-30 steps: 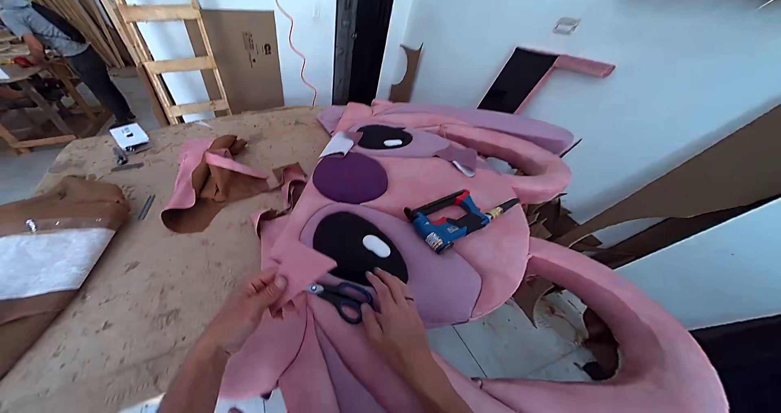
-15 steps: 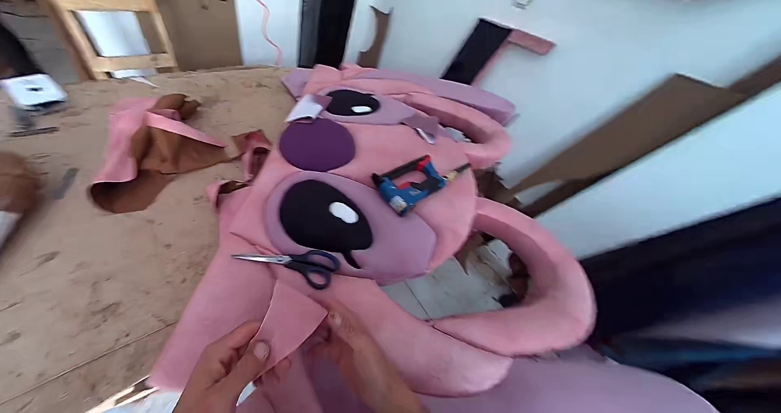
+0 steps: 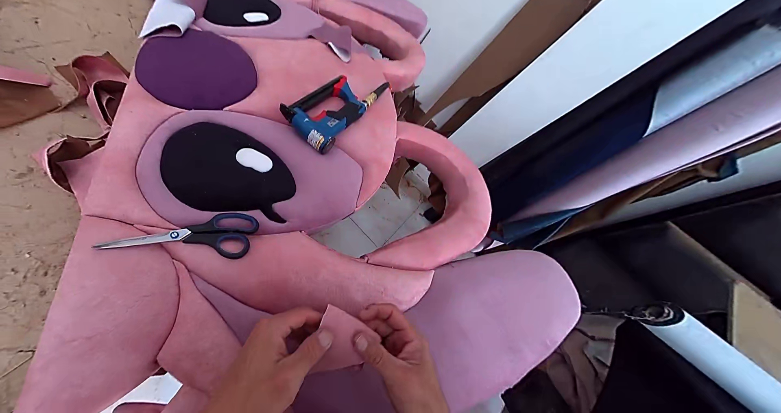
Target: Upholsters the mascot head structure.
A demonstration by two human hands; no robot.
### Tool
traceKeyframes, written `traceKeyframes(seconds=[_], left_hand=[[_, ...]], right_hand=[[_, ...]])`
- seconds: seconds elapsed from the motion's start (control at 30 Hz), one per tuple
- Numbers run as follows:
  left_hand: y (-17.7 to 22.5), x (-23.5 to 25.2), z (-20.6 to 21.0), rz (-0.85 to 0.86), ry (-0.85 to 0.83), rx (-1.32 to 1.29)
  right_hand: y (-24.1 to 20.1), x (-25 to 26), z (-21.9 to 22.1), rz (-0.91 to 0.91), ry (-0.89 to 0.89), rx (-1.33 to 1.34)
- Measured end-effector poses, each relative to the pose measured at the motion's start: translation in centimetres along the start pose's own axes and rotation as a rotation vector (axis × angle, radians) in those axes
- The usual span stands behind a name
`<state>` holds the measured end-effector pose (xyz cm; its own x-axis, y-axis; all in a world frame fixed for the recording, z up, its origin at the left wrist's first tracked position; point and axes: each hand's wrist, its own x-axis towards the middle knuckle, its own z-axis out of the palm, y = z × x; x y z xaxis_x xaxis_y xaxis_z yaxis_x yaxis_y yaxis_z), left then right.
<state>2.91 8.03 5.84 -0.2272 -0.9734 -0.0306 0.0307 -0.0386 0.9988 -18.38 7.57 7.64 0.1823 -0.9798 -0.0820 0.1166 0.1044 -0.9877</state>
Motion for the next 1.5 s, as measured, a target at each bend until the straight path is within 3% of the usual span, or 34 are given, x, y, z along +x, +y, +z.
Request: traceKeyframes(seconds=[0.13, 0.37, 0.5, 0.63, 0.9, 1.07, 1.17, 1.23, 1.33, 1.4, 1.5], left_hand=[[0.8, 0.6, 0.8, 0.004, 0.083, -0.036], [0.7, -1.3, 1.6, 0.173, 0.302, -0.05], [1.0, -2.4, 1.4, 0.227, 0.283, -0.09], [2.2, -1.4, 1.3, 0.169, 0.356, -0.033], [6.6, 1.2, 0.8, 0.307, 0.268, -0.012], [4.6, 0.8, 2.4, 0.314, 0.074, -0.032], [2.8, 0.1, 3.6, 0.276, 0.13, -0.071], [2.5, -0.8, 3.3, 0.219, 0.219, -0.112], [1.7, -2.9, 0.3, -0.026, 0.398, -0.012], [0.9, -4.6, -2.6, -0.23, 0.469, 0.052], [-0.4, -7.2, -5.4, -0.366, 0.533, 0.094]], right_hand=[[-0.8, 0.7, -0.6, -0.135, 0.023, -0.098], [-0.9, 1.7, 0.2, -0.339, -0.131, -0.159], [-1.2, 1.7, 0.9, -0.348, -0.162, -0.175], [-2.3, 2.7, 0.5, -0.348, -0.195, -0.246], [-7.5, 4.9, -0.2, -0.412, -0.193, -0.221], [-7.7, 4.3, -0.6, -0.241, -0.105, 0.057], [-6.9, 4.2, -0.7, -0.163, -0.054, 0.143], [-6.0, 5.0, -0.3, -0.231, -0.037, -0.03], [-3.3, 8.5, 2.0, -0.463, -0.055, -0.596], [-1.6, 11.5, 5.2, -0.566, -0.177, -0.826], [0.3, 14.7, 10.7, -0.645, -0.428, -1.024]])
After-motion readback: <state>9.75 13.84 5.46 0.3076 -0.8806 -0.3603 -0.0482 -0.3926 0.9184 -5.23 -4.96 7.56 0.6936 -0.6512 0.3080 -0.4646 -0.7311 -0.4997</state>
